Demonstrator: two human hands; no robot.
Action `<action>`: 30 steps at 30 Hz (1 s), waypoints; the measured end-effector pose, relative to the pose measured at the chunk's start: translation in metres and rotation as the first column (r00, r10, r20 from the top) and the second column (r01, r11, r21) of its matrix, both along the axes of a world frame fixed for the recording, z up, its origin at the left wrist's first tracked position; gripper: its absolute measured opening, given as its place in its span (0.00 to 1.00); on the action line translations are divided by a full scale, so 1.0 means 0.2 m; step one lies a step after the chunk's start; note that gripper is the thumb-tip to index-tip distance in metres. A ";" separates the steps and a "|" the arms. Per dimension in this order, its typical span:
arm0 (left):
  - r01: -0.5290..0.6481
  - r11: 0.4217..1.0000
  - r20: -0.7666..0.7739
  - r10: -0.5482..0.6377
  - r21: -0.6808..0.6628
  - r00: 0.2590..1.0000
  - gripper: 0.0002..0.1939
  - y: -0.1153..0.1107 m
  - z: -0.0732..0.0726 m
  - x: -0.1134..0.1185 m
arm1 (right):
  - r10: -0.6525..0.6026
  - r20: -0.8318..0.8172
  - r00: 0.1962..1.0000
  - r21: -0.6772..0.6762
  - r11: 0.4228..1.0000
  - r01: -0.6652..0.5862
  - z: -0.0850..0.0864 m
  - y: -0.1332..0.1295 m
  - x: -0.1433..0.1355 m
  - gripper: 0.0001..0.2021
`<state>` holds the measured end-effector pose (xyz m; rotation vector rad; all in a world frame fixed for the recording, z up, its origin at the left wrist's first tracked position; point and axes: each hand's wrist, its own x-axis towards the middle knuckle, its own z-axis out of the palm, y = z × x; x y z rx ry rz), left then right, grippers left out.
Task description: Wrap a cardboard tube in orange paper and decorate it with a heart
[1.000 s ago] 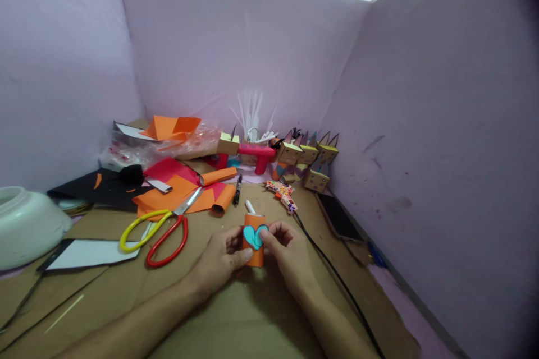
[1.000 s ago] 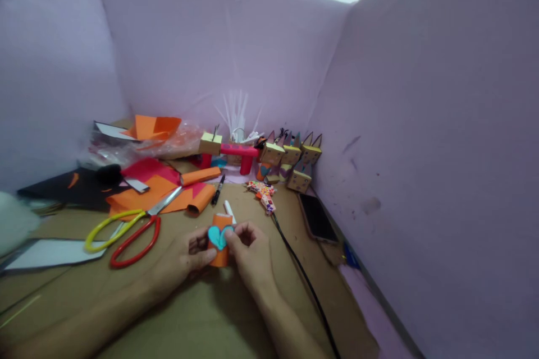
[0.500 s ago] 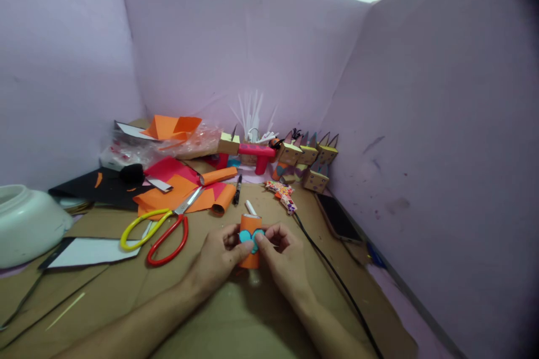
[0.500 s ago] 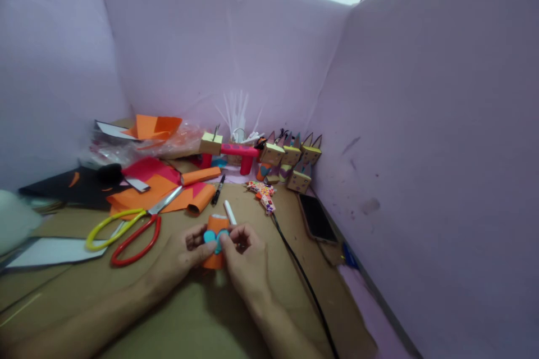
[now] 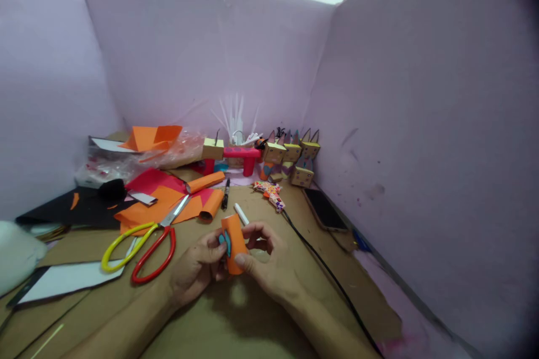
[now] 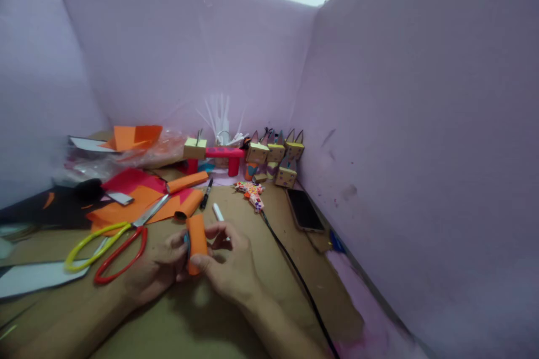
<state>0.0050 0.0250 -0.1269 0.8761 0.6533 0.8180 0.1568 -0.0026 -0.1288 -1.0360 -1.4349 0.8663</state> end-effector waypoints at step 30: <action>-0.065 0.847 -0.342 0.282 0.527 0.896 0.15 -0.06 0.02 0.02 | 0.089 -0.143 0.986 -0.189 0.975 -0.116 -0.02 0.03 -0.01 0.09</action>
